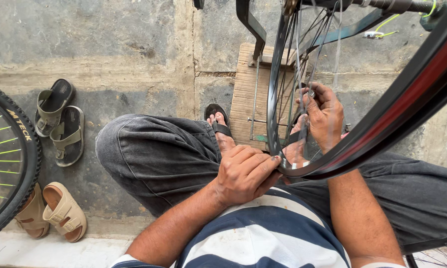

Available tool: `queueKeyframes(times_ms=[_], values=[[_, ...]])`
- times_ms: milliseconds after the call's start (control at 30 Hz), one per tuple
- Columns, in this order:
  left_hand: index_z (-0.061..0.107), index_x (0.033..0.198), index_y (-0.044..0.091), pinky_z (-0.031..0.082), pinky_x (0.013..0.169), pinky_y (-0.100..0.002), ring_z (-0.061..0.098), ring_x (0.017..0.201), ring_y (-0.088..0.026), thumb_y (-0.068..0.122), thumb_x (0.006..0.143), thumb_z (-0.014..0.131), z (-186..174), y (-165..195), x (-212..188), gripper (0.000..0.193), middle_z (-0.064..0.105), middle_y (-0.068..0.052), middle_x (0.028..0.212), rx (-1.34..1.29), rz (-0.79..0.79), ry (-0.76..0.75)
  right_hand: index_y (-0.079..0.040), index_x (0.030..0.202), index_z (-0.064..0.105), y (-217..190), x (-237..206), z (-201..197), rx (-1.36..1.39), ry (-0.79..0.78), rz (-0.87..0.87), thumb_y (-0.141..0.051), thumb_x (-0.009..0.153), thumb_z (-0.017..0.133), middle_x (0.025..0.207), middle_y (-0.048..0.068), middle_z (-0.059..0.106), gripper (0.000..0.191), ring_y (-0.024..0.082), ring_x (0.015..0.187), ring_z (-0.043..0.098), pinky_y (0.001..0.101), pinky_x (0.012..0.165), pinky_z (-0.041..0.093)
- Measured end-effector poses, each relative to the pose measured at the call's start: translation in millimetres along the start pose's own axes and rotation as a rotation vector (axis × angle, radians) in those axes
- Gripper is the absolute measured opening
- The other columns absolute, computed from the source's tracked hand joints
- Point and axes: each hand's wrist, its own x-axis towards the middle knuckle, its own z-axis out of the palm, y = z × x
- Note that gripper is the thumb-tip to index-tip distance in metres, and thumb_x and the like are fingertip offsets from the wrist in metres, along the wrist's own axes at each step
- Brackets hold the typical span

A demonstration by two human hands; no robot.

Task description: The person sits on the floor in front of a bicycle wheel mounted on a truing stand and works on the spokes, turning the spoke nipples by hand around the rim while checking the wheel. The person spins and steadies the wheel between adjustments as they work around the rim.

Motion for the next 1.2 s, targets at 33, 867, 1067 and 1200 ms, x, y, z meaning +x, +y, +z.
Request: queueKeyframes(times_ms=[33,867,1067,1200], values=[[0.067,0.115,-0.002,0.054,0.081,-0.039,0.069,0.087,-0.025,0.012,0.090,0.080,0,1,1,0.031,0.071,-0.009,0.098,0.003,-0.004,0.005,0.005,0.137,0.057,1,0,-1,0.009,-0.009,-0.007,-0.007,0.106,0.068,0.119,0.010,0.071,0.035,0.014,0.099,0.069,0.0276,0.087,0.058],[0.068,0.112,-0.003,0.053,0.081,-0.039,0.070,0.087,-0.025,0.010,0.087,0.078,10,-5,-9,0.030,0.072,-0.011,0.098,0.028,-0.043,-0.048,0.003,0.133,0.060,-4,-4,12,-0.226,-0.323,0.224,-0.009,0.094,0.074,0.118,0.011,0.071,0.043,0.015,0.107,0.067,0.0289,0.091,0.055],[0.068,0.112,-0.002,0.053,0.081,-0.039,0.070,0.088,-0.026,0.009,0.087,0.079,4,2,-2,0.029,0.071,-0.010,0.097,0.001,-0.049,-0.019,-0.002,0.121,0.060,-25,-12,33,-0.175,-0.310,0.231,-0.019,0.087,0.080,0.107,0.007,0.077,0.043,0.013,0.093,0.075,0.0285,0.082,0.061],[0.068,0.112,-0.002,0.053,0.080,-0.039,0.070,0.087,-0.025,0.008,0.087,0.078,4,3,-1,0.028,0.071,-0.010,0.096,-0.006,-0.055,-0.007,0.001,0.101,0.066,-35,-22,46,-0.702,-0.186,0.090,-0.030,0.079,0.091,0.082,0.013,0.075,0.045,0.018,0.071,0.074,0.0331,0.066,0.059]])
